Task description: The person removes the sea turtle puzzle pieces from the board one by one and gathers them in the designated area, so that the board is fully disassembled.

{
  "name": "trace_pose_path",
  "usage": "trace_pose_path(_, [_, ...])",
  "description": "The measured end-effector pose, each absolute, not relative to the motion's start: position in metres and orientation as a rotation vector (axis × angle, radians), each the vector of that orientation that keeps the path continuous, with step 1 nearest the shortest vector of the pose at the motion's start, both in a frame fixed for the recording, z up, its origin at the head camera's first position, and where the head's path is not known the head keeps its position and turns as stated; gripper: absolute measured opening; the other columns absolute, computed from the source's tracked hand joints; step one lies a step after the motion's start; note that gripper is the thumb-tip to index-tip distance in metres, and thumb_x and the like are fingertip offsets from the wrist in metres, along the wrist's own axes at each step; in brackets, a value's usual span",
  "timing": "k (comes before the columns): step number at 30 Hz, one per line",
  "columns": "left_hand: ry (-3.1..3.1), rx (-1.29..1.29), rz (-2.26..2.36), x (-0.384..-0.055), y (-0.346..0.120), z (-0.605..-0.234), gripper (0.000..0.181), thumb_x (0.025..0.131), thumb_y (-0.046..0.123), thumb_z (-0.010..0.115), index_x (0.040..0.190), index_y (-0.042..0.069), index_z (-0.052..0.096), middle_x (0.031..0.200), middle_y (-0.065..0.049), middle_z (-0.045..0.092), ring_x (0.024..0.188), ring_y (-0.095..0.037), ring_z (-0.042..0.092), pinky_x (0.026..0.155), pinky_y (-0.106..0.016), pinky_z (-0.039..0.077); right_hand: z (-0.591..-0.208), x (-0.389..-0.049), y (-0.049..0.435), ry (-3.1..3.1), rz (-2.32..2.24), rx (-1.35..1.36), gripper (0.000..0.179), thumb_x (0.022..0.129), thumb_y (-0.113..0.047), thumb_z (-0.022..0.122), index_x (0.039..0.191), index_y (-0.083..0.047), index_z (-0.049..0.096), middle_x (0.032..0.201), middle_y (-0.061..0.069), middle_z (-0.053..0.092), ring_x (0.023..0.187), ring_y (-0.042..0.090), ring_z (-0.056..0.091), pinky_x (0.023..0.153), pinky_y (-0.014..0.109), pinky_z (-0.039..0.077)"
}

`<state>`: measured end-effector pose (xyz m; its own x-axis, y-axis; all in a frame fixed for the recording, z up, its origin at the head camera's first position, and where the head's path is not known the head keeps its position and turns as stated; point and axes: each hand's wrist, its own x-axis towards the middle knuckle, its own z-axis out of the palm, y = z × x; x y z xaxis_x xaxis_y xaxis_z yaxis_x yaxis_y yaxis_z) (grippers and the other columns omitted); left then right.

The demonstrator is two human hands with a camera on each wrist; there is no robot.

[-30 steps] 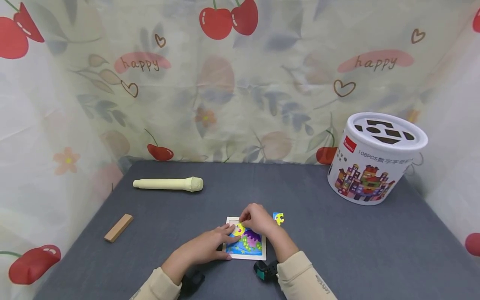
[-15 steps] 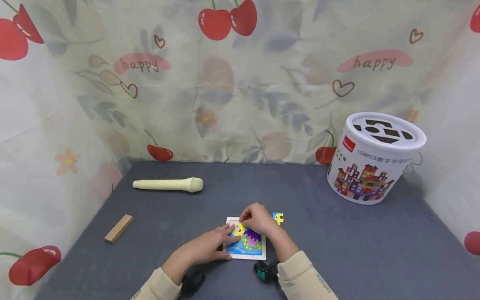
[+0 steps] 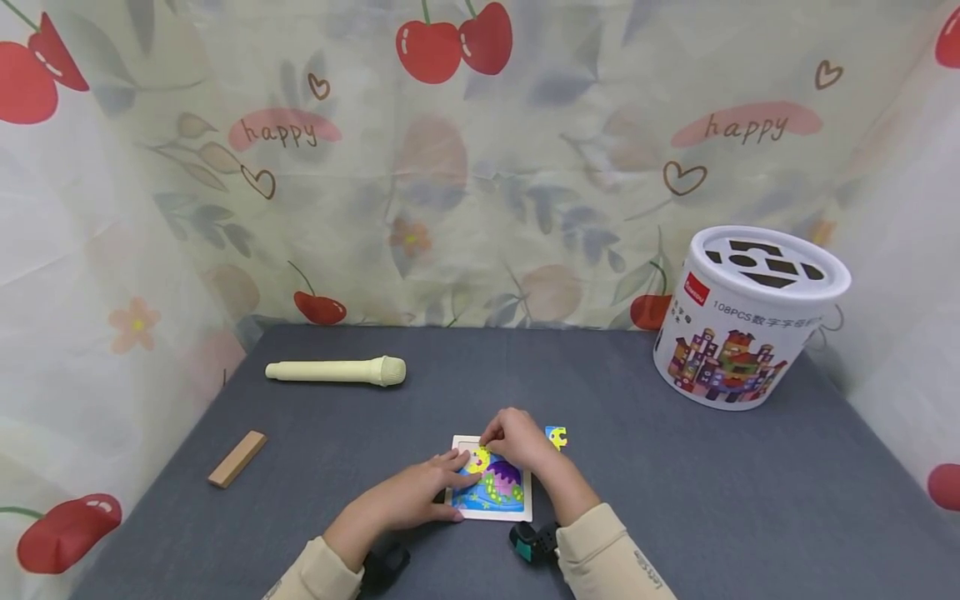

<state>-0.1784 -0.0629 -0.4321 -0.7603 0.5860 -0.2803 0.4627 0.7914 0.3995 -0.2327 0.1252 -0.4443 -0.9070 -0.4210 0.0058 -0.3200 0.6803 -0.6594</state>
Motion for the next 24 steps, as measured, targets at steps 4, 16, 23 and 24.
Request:
trace_pose_path(4, [2.590,0.802,0.423,-0.1787,-0.0633,-0.4324,0.053,0.083,0.034,0.068,0.134,0.028,0.051,0.150,-0.004,0.034,0.139,-0.030,0.030,0.106,-0.049,0.036,-0.4450,-0.2327,0.1252,2.744,-1.023,-0.619,0.010,0.084,-0.002,0.064,0.085,-0.004,0.074,0.083,0.003,0.064,0.073,0.009,0.056,0.064,0.024,0.048])
trace_pose_path(16, [2.609,0.822,0.431,-0.1769,-0.0633,-0.4336,0.052,0.084,0.032,0.068,0.133,0.026,0.053,0.150,-0.006,0.035,0.139,-0.030,0.030,0.107,-0.049,0.034,-0.4458,-0.2322,0.1218,2.748,-1.008,-0.558,0.006,0.082,-0.003,0.066,0.084,-0.007,0.071,0.078,0.001,0.057,0.068,0.011,0.048,0.062,0.024,0.041])
trace_pose_path(23, [2.598,0.805,0.438,-0.1779,-0.0634,-0.4334,0.052,0.084,0.033,0.068,0.133,0.027,0.052,0.150,-0.004,0.035,0.139,-0.029,0.030,0.107,-0.049,0.035,-0.4461,-0.2342,0.1227,2.706,-1.072,-0.513,0.006,0.084,-0.004,0.065,0.084,-0.006,0.070,0.077,0.002,0.059,0.068,0.011,0.049,0.062,0.023,0.042])
trace_pose_path(24, [2.595,0.801,0.440,-0.1781,-0.0634,-0.4331,0.052,0.084,0.033,0.068,0.133,0.027,0.052,0.150,-0.004,0.034,0.139,-0.029,0.030,0.107,-0.049,0.034,-0.4458,-0.2346,0.1230,2.694,-1.087,-0.503,0.006,0.085,-0.004,0.064,0.085,-0.005,0.070,0.077,0.002,0.060,0.068,0.011,0.049,0.063,0.023,0.042])
